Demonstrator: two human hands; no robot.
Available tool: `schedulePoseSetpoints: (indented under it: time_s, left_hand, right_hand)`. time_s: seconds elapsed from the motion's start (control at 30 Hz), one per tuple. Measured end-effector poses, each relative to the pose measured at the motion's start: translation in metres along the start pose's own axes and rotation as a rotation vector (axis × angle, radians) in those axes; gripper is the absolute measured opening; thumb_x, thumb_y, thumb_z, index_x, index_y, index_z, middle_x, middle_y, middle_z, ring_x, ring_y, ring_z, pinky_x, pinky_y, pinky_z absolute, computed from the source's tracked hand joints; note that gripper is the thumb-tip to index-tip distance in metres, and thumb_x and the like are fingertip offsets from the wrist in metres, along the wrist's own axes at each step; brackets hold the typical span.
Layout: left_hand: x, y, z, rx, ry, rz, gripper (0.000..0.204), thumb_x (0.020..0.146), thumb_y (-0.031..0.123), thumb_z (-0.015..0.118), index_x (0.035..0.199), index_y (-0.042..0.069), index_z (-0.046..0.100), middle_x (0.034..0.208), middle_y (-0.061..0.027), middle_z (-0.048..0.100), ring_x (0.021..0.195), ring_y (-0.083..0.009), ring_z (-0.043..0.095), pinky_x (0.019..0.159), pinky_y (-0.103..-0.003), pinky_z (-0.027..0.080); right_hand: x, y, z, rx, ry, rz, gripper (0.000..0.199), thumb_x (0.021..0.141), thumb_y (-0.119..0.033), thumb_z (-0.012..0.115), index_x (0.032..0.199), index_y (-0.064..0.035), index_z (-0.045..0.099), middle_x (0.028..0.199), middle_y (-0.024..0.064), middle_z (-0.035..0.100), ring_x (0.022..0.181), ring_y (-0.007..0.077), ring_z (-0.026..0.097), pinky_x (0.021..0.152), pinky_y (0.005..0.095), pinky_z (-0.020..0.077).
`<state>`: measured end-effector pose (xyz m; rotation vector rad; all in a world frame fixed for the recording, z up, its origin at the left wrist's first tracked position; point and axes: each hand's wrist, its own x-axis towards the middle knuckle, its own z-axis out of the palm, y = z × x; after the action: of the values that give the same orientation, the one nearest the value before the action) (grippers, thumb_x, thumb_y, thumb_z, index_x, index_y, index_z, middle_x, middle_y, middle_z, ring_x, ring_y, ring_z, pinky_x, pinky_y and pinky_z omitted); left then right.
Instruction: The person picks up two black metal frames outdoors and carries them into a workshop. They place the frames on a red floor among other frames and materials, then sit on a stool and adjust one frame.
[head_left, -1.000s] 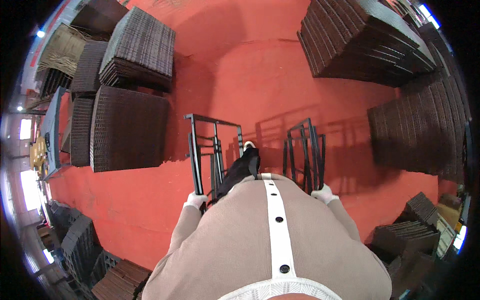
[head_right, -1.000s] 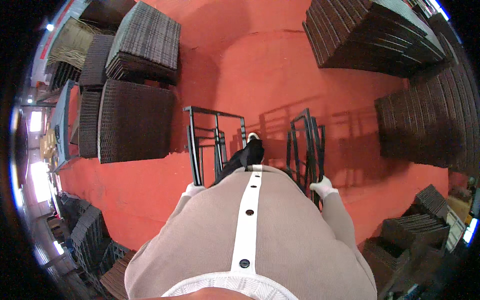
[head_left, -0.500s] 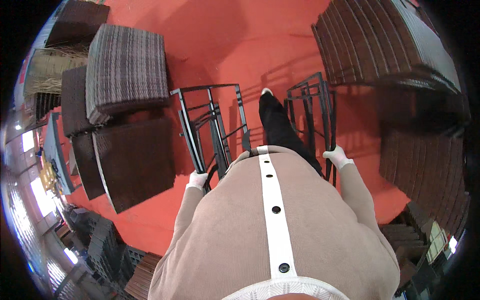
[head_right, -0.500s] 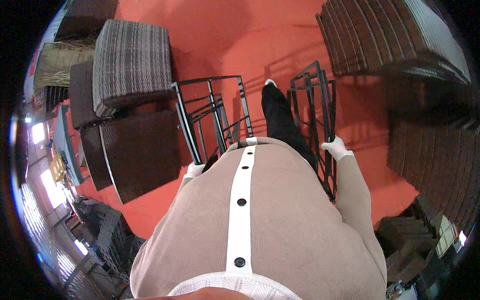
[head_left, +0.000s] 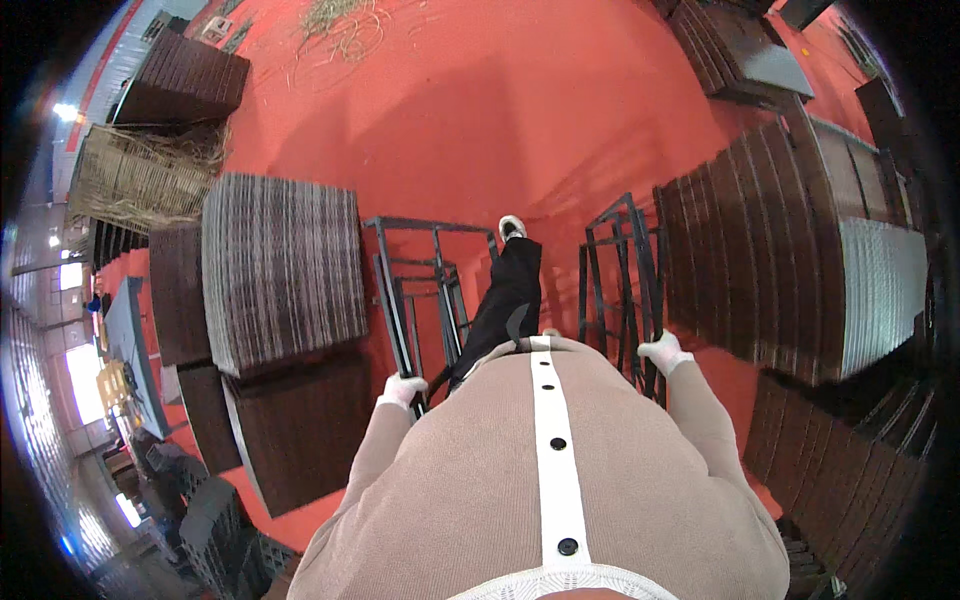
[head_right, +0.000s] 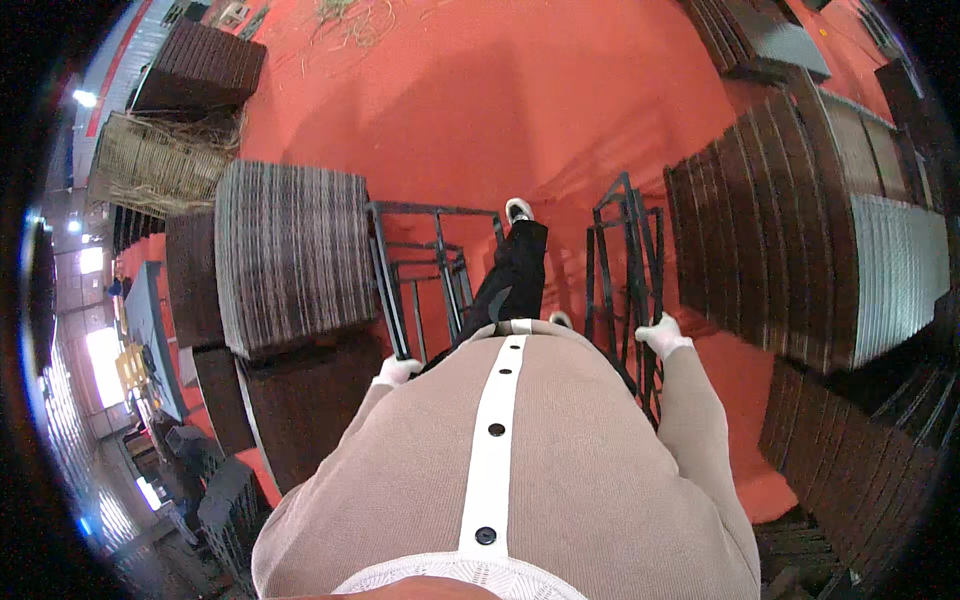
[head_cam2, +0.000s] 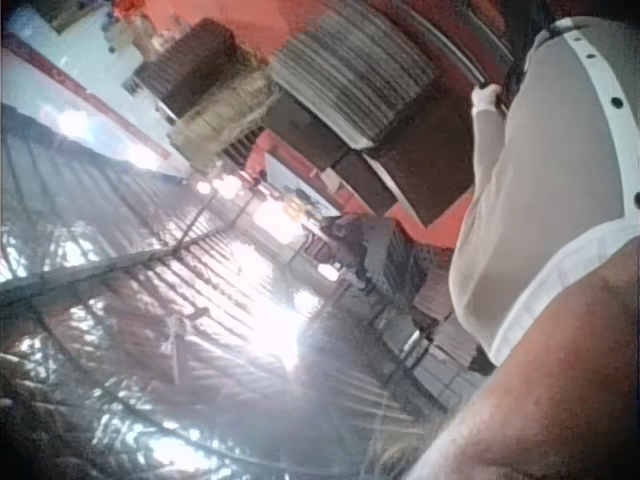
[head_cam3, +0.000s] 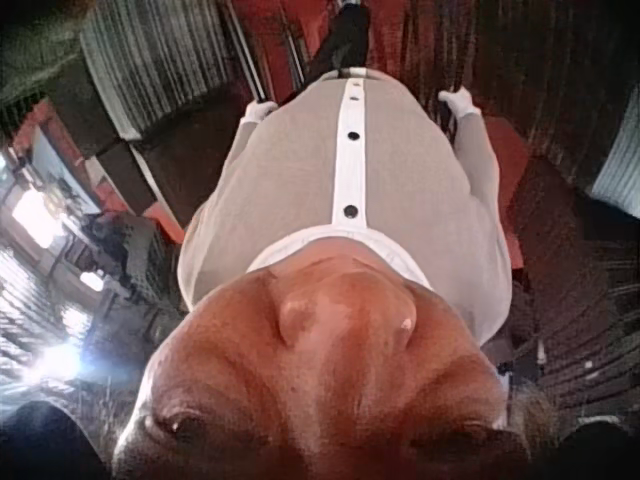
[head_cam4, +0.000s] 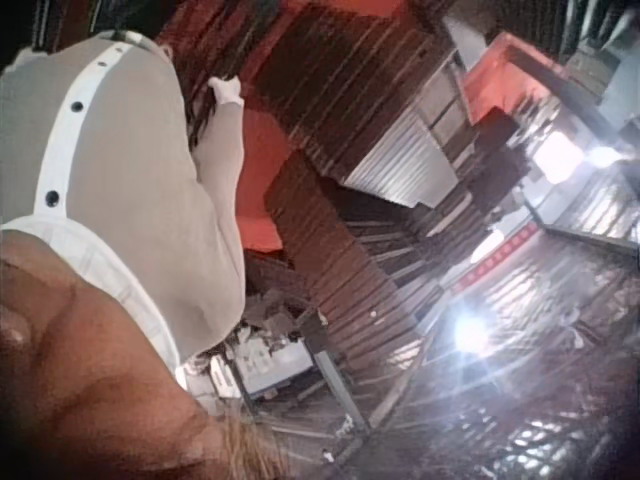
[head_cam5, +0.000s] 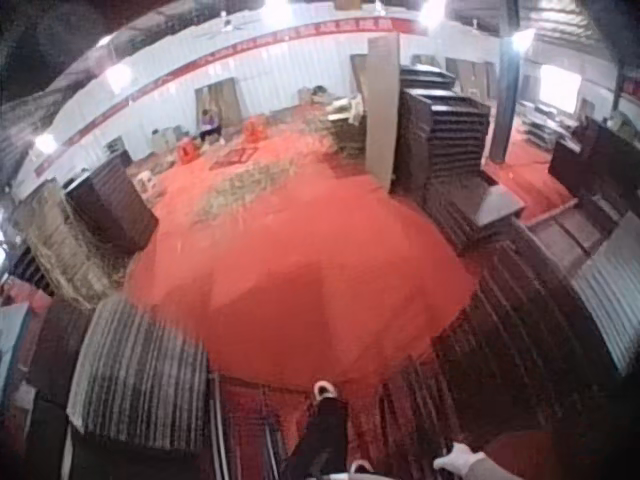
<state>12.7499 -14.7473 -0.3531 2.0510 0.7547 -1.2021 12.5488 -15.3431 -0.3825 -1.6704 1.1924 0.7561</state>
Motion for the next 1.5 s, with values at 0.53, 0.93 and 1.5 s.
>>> schedulePoseSetpoints:
  time_s: [0.53, 0.93, 1.5]
  left_hand:
    - [0.155, 0.373, -0.119, -0.151, 0.020, -0.013, 0.020, 0.067, 0.007, 0.077, 0.085, 0.001, 0.070, 0.080, -0.0085, 0.071, 0.070, -0.0202, 0.067, 0.066, -0.039, 0.053]
    - [0.228, 0.589, -0.193, -0.235, 0.238, -0.029, 0.030, 0.058, 0.008, 0.080, 0.085, 0.002, 0.067, 0.079, -0.0054, 0.066, 0.072, -0.0184, 0.061, 0.068, -0.039, 0.052]
    - [0.387, 0.748, -0.342, -0.526, 0.183, -0.210, 0.037, 0.069, 0.009, 0.080, 0.104, 0.001, 0.073, 0.093, -0.0120, 0.074, 0.084, -0.0232, 0.069, 0.077, -0.039, 0.055]
  right_hand:
    - [0.189, -0.420, -0.133, 0.067, -0.036, 0.003, 0.035, 0.067, -0.012, 0.079, 0.098, -0.0016, 0.066, 0.085, 0.0048, 0.065, 0.081, 0.0193, 0.061, 0.076, 0.0370, 0.0522]
    - [0.375, -0.743, -0.165, -0.177, -0.076, -0.242, 0.038, 0.069, -0.012, 0.077, 0.105, -0.0022, 0.070, 0.090, 0.0100, 0.072, 0.080, 0.0220, 0.066, 0.074, 0.0378, 0.0537]
    - [0.524, -1.139, -0.104, -0.319, -0.118, -0.313, 0.034, 0.065, -0.012, 0.081, 0.093, -0.0023, 0.064, 0.086, 0.0082, 0.068, 0.084, 0.0220, 0.066, 0.080, 0.0365, 0.0531]
